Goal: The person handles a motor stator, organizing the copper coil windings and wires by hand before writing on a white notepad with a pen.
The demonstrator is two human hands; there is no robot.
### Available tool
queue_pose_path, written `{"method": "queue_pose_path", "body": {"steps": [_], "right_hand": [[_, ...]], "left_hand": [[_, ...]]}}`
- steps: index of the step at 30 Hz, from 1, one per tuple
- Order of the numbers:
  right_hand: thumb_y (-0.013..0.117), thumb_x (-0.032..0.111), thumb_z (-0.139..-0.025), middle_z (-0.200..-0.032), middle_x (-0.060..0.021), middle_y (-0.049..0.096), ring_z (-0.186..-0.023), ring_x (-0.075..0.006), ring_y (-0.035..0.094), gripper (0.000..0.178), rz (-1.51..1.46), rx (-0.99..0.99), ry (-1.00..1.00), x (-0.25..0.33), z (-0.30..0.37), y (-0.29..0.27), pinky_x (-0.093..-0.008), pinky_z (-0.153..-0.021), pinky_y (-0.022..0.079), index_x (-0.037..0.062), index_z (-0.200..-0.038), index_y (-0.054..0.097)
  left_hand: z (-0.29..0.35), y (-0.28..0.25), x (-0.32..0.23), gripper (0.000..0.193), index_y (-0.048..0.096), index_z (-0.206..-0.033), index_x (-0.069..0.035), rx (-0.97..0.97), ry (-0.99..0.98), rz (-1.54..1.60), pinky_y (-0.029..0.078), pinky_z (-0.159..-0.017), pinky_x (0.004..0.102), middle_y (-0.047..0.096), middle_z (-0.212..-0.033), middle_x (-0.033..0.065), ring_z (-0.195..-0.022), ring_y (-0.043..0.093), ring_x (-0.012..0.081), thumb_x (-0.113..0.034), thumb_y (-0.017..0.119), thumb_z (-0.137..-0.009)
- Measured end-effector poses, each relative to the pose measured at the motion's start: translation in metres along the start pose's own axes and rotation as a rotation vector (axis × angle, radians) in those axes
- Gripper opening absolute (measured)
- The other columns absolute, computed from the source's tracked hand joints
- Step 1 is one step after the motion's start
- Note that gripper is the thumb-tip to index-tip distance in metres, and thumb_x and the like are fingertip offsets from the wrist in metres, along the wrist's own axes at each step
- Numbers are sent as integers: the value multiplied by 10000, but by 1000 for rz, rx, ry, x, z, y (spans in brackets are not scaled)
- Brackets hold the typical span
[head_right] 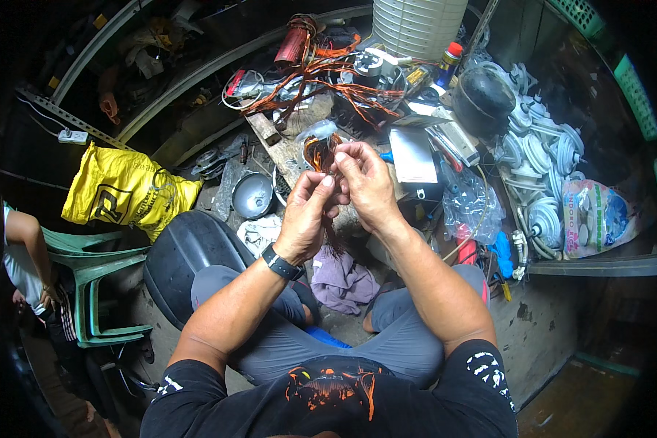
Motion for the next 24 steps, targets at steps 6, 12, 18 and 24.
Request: {"method": "queue_pose_path", "body": {"steps": [6, 12, 18, 24], "right_hand": [[644, 158, -965, -818, 28, 559, -633, -15, 485, 126, 56, 16, -37, 3, 0, 3, -161, -483, 418, 63, -1028, 590], [624, 154, -974, -812, 20, 558, -625, -25, 469, 115, 31, 12, -14, 1, 1, 3, -167, -514, 411, 62, -1024, 575], [559, 141, -1000, -850, 3, 569, -633, -45, 487, 72, 65, 15, 22, -3, -1, -2, -197, -568, 439, 71, -994, 541], [548, 110, -991, -845, -82, 628, -652, -128, 635, 84, -28, 119, 38, 10, -5, -7, -244, -583, 523, 34, -994, 514]], "left_hand": [[0, 0, 0, 142, 530, -1051, -99, -11, -7, -22, 424, -625, 208, 647, -930, 33, -805, 630, 100, -225, 583, -1011], [1, 0, 0, 128, 532, -1051, -101, -10, -18, 20, 425, -615, 200, 652, -938, 34, -801, 639, 100, -213, 578, -1012], [1, 1, -3, 127, 532, -1051, -92, -31, -33, 78, 426, -595, 186, 648, -936, 29, -779, 632, 84, -216, 548, -1027], [-3, -4, -18, 158, 605, -1056, -31, -28, 54, -46, 474, -679, 207, 660, -948, 32, -810, 618, 83, -179, 576, -1011]]}}
Point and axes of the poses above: each hand's wrist, its own z-axis away from the middle knuckle, its own y-axis out of the palm, x = y × z, the point moved 10 cm from there along -z, towards the middle knuckle
